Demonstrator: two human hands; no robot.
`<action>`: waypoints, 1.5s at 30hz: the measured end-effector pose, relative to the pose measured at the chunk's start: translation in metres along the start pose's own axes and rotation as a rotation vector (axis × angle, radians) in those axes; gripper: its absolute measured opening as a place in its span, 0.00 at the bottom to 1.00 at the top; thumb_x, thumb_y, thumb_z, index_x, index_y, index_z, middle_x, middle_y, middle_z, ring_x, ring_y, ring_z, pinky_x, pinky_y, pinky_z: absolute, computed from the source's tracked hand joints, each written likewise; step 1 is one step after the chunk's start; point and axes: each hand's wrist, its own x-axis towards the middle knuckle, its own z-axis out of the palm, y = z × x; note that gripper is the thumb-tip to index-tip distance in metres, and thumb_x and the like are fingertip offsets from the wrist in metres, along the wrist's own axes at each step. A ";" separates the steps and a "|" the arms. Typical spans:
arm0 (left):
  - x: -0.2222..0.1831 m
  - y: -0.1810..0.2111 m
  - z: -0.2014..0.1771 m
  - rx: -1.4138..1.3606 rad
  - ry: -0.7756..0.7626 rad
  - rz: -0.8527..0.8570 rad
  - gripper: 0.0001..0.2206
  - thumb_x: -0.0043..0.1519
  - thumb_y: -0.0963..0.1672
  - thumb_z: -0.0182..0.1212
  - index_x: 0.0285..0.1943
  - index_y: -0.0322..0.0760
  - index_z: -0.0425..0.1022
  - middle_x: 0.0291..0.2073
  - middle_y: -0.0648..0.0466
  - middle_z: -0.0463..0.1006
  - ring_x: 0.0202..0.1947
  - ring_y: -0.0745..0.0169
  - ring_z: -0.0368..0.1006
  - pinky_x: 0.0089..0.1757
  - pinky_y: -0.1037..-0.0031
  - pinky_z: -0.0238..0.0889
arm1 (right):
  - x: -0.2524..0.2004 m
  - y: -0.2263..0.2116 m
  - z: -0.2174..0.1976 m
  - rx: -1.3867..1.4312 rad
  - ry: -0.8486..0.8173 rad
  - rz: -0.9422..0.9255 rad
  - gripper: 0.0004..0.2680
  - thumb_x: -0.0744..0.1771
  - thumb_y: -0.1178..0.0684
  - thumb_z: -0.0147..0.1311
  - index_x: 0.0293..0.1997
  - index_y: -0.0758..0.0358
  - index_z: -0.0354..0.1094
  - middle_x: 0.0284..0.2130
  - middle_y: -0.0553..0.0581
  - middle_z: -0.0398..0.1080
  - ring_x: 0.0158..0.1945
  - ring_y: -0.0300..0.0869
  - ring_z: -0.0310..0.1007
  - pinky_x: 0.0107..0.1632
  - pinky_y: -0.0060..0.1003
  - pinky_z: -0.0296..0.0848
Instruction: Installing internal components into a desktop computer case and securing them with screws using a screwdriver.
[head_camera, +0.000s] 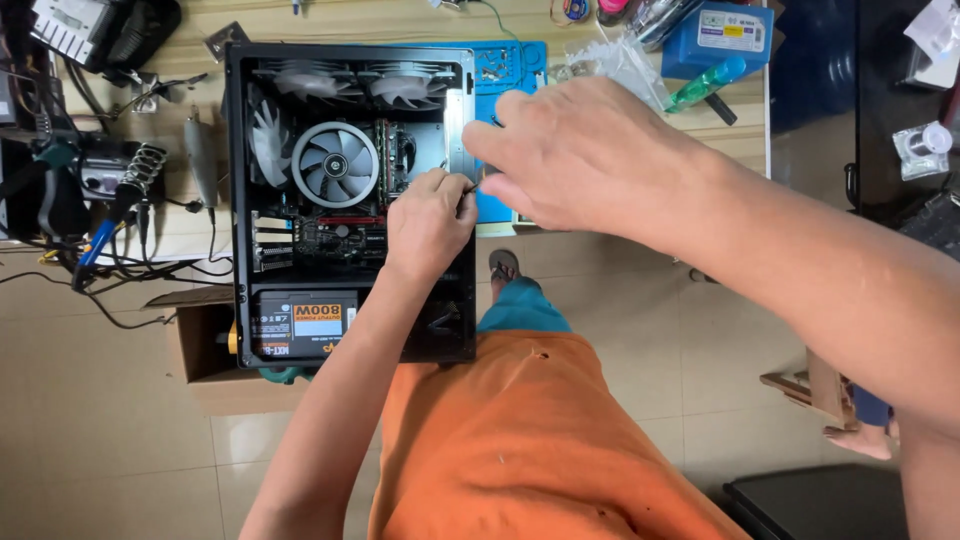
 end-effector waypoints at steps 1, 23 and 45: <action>0.000 0.000 0.001 0.000 -0.002 0.001 0.04 0.62 0.40 0.64 0.35 0.41 0.75 0.29 0.56 0.70 0.29 0.54 0.70 0.21 0.62 0.56 | 0.002 0.000 0.000 0.002 0.000 0.001 0.09 0.74 0.41 0.59 0.44 0.52 0.70 0.25 0.51 0.65 0.21 0.47 0.69 0.21 0.46 0.66; 0.008 0.019 0.029 -0.009 -0.209 -0.338 0.11 0.62 0.47 0.67 0.38 0.39 0.69 0.32 0.49 0.76 0.35 0.42 0.75 0.28 0.54 0.68 | 0.024 -0.003 -0.023 0.017 -0.382 0.142 0.16 0.71 0.32 0.48 0.54 0.52 0.61 0.36 0.53 0.70 0.30 0.56 0.81 0.28 0.53 0.75; 0.003 0.014 0.032 -0.056 -0.316 -0.403 0.10 0.61 0.49 0.63 0.39 0.42 0.70 0.33 0.47 0.81 0.38 0.31 0.79 0.37 0.44 0.70 | 0.024 -0.017 -0.014 0.099 -0.271 0.245 0.23 0.70 0.24 0.58 0.46 0.57 0.63 0.24 0.56 0.77 0.28 0.60 0.81 0.26 0.56 0.73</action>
